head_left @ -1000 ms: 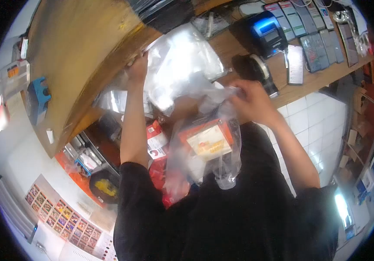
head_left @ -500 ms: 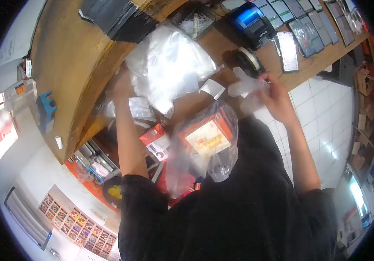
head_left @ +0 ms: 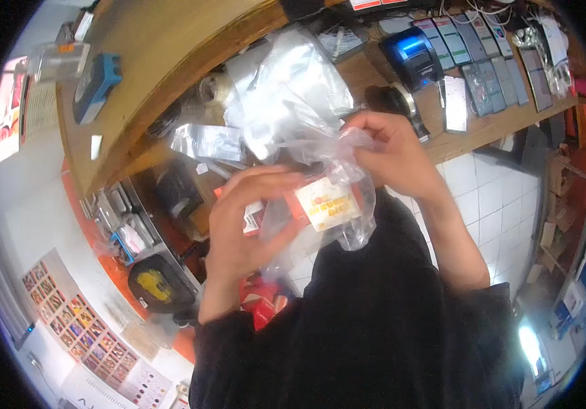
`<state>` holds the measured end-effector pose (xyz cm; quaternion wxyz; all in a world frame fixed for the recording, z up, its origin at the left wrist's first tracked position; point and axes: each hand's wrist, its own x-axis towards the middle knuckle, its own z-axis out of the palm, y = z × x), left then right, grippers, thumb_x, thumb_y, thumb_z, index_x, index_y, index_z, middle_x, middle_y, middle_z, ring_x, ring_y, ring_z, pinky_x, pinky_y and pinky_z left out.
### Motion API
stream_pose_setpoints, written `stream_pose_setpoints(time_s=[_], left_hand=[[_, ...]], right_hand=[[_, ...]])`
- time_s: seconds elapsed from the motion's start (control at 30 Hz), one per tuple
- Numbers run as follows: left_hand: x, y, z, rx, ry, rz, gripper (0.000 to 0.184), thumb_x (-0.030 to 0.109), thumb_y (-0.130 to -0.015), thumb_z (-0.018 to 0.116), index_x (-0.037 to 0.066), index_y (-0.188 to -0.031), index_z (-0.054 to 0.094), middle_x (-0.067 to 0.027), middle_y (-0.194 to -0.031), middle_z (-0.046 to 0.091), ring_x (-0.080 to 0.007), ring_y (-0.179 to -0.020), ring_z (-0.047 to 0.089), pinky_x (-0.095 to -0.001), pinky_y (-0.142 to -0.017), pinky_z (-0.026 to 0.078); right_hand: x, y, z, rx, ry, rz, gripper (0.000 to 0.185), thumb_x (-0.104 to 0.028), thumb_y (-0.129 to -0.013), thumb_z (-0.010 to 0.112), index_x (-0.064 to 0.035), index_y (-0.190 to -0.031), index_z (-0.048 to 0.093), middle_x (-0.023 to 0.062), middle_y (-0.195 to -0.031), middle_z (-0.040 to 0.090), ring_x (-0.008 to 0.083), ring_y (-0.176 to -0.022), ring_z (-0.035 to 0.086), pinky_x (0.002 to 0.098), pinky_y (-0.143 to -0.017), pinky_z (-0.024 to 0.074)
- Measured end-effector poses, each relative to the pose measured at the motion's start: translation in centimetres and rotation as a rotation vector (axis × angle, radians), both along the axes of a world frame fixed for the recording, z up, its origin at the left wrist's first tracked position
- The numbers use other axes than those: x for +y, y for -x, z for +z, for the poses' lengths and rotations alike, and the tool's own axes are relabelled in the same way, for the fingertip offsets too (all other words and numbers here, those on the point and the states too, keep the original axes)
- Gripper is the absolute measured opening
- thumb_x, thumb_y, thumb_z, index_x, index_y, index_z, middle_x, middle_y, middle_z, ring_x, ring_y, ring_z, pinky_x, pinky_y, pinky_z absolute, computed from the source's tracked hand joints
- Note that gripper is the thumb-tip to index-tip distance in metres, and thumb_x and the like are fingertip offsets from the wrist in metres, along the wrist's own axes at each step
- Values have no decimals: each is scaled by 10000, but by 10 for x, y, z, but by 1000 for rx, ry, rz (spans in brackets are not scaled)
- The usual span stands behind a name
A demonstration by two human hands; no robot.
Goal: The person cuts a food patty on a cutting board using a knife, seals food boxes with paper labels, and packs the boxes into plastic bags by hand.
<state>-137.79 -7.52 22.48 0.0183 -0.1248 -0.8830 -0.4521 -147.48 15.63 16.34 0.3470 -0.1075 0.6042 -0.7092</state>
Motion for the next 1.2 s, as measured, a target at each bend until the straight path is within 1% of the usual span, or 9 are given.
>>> stream_pose_setpoints(time_s=[0.17, 0.23, 0.4, 0.67, 0.73, 0.87, 0.93, 1.03, 1.2], left_hand=[[-4, -107, -19, -408, 491, 276, 740, 156, -744, 809, 61, -1378, 437, -173, -974, 679, -358, -993, 661, -427, -913, 504], [-8, -121, -33, -549, -67, 518, 680, 118, -789, 770, 63, -1383, 444, -144, -974, 644, -313, -869, 670, -403, -845, 521], [0, -119, -35, -461, -328, 702, 442, -22, -934, 616, 45, -1351, 485, -39, -879, 590, -80, -665, 616, -209, -483, 421], [1, -125, -25, -404, -292, 575, 319, 57, -897, 668, 36, -1204, 586, -143, -999, 680, -240, -855, 675, -342, -752, 511], [-6, -127, -20, -377, -366, 544, 301, 49, -906, 648, 39, -1202, 594, -150, -1054, 676, -256, -916, 671, -343, -793, 512], [-20, -136, -22, -300, -225, 410, 344, -9, -896, 631, 34, -1234, 591, -83, -1111, 646, -150, -1033, 617, -275, -817, 473], [-20, -137, -14, -285, -130, 382, 373, -3, -890, 625, 40, -1257, 579, -124, -1142, 638, -222, -1061, 630, -320, -828, 493], [-20, -143, -20, -151, 82, 454, 389, 15, -895, 625, 51, -1277, 558, -162, -1068, 643, -297, -967, 642, -359, -819, 504], [-19, -133, 14, -464, 272, 414, 412, 49, -887, 661, 60, -1281, 541, -150, -931, 640, -307, -825, 630, -373, -764, 498]], right_hand=[[-25, -41, 34, 163, 144, 355, 188, 70, -782, 624, 7, -959, 632, 47, -993, 627, 162, -963, 627, 280, -807, 513], [-44, -77, -3, 551, 171, 695, 197, 68, -757, 605, 2, -938, 646, 97, -1003, 637, 277, -968, 654, 316, -844, 524], [-100, -112, -83, 1163, -744, 777, 200, -90, -823, 594, -43, -962, 729, 167, -1035, 694, 328, -1004, 664, 447, -897, 502], [-113, -69, -66, 776, -1099, 1185, 346, -323, -893, 611, -38, -1051, 728, 174, -1155, 695, 341, -1069, 655, 501, -924, 476], [-84, -82, -71, 685, -1020, 683, 408, -339, -916, 591, -25, -1163, 676, 187, -1116, 696, 367, -1070, 649, 533, -960, 465], [-38, -89, -19, 768, -949, 1018, 530, -434, -979, 518, -36, -1319, 600, 262, -1233, 633, 409, -1179, 592, 509, -1063, 414], [-12, -106, -26, 1425, -771, 660, 482, -440, -972, 541, -29, -1180, 684, 234, -1108, 679, 375, -1117, 616, 486, -1075, 408], [-9, -103, 42, 1081, -1084, 1261, 427, -426, -957, 578, -30, -973, 739, 168, -932, 701, 326, -1005, 639, 468, -1042, 428], [8, -108, 48, 1334, -1105, 1306, 325, -378, -859, 666, -60, -815, 715, 72, -793, 677, 276, -935, 628, 448, -984, 446]])
